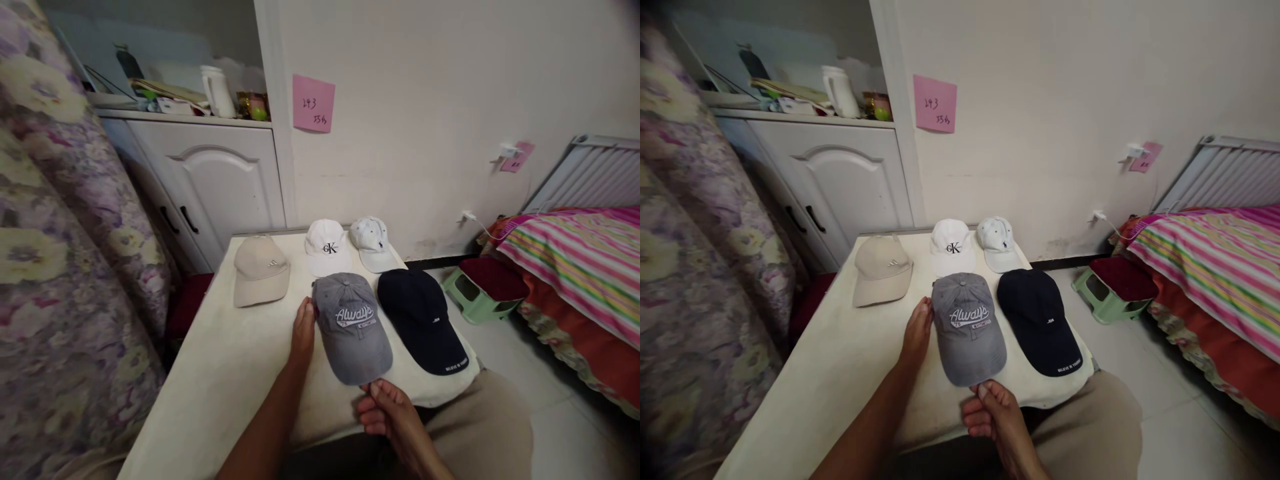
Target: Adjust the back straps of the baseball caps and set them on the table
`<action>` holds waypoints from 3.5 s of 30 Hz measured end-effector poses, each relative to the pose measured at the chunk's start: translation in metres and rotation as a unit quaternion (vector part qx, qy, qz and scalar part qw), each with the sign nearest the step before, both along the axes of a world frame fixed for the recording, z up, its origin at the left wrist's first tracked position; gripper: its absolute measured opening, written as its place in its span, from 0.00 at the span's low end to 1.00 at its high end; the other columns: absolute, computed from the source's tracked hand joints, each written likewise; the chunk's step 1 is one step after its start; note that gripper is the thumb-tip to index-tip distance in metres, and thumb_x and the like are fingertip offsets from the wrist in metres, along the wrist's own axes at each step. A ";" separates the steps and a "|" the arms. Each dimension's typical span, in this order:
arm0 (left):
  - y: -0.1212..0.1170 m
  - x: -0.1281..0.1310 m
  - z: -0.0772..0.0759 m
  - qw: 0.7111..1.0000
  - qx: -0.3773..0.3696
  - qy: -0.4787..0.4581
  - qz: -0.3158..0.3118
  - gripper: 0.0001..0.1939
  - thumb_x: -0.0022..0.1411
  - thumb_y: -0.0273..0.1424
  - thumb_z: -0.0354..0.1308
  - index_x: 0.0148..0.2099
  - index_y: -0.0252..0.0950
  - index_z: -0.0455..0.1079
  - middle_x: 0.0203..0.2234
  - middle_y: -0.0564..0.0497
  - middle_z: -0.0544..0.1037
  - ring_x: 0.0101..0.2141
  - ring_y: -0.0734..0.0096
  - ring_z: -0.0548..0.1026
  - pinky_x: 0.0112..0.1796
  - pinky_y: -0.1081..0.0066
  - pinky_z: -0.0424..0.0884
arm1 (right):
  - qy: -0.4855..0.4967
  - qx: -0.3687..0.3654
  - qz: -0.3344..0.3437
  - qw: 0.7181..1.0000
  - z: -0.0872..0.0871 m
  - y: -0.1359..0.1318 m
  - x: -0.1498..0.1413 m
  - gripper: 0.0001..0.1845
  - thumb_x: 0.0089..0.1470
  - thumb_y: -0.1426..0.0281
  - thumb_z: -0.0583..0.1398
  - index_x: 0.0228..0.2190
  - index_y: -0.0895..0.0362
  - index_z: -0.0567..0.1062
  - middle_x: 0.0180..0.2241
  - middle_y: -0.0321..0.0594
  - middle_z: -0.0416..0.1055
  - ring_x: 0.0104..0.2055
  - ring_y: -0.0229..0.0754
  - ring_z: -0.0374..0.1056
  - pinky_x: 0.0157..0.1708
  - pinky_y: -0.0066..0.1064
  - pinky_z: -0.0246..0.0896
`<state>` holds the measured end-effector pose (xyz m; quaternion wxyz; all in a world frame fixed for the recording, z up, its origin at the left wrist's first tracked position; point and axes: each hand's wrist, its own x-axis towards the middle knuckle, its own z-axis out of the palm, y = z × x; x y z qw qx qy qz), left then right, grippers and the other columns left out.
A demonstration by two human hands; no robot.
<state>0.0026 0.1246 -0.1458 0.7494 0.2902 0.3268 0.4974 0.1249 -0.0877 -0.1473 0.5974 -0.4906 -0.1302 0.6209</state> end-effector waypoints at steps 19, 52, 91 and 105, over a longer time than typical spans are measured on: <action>0.007 -0.071 0.002 0.982 -0.018 -0.036 0.183 0.09 0.64 0.22 0.56 0.45 0.37 0.72 0.43 0.45 0.79 0.49 0.68 0.76 0.58 0.66 0.65 | -0.106 0.048 0.112 0.987 -0.007 0.010 -0.034 0.31 0.42 0.45 0.67 0.33 0.59 0.71 0.25 0.42 0.77 0.22 0.40 0.73 0.23 0.28 0.64; 0.072 -0.102 0.011 0.958 -0.042 -0.227 0.172 0.18 0.64 0.16 0.49 0.49 0.37 0.71 0.40 0.47 0.82 0.44 0.69 0.79 0.54 0.59 0.70 | -0.232 0.079 0.125 0.961 -0.007 0.014 -0.058 0.28 0.51 0.44 0.59 0.31 0.58 0.69 0.22 0.35 0.72 0.15 0.36 0.68 0.16 0.23 0.51; -0.127 -0.139 0.015 0.959 -0.101 -0.217 0.150 0.24 0.63 0.13 0.44 0.51 0.36 0.75 0.39 0.43 0.84 0.46 0.56 0.80 0.50 0.53 0.75 | -0.140 0.073 0.195 0.968 -0.013 0.016 -0.055 0.33 0.41 0.42 0.65 0.35 0.58 0.70 0.27 0.39 0.78 0.24 0.42 0.75 0.24 0.29 0.63; -0.220 -0.157 -0.018 0.968 -0.174 -0.152 0.095 0.21 0.60 0.14 0.52 0.35 0.41 0.81 0.45 0.47 0.82 0.48 0.56 0.79 0.54 0.54 0.72 | 0.161 0.149 0.144 0.965 0.024 0.055 -0.090 0.23 0.45 0.61 0.70 0.41 0.61 0.75 0.37 0.47 0.80 0.42 0.50 0.76 0.43 0.40 0.68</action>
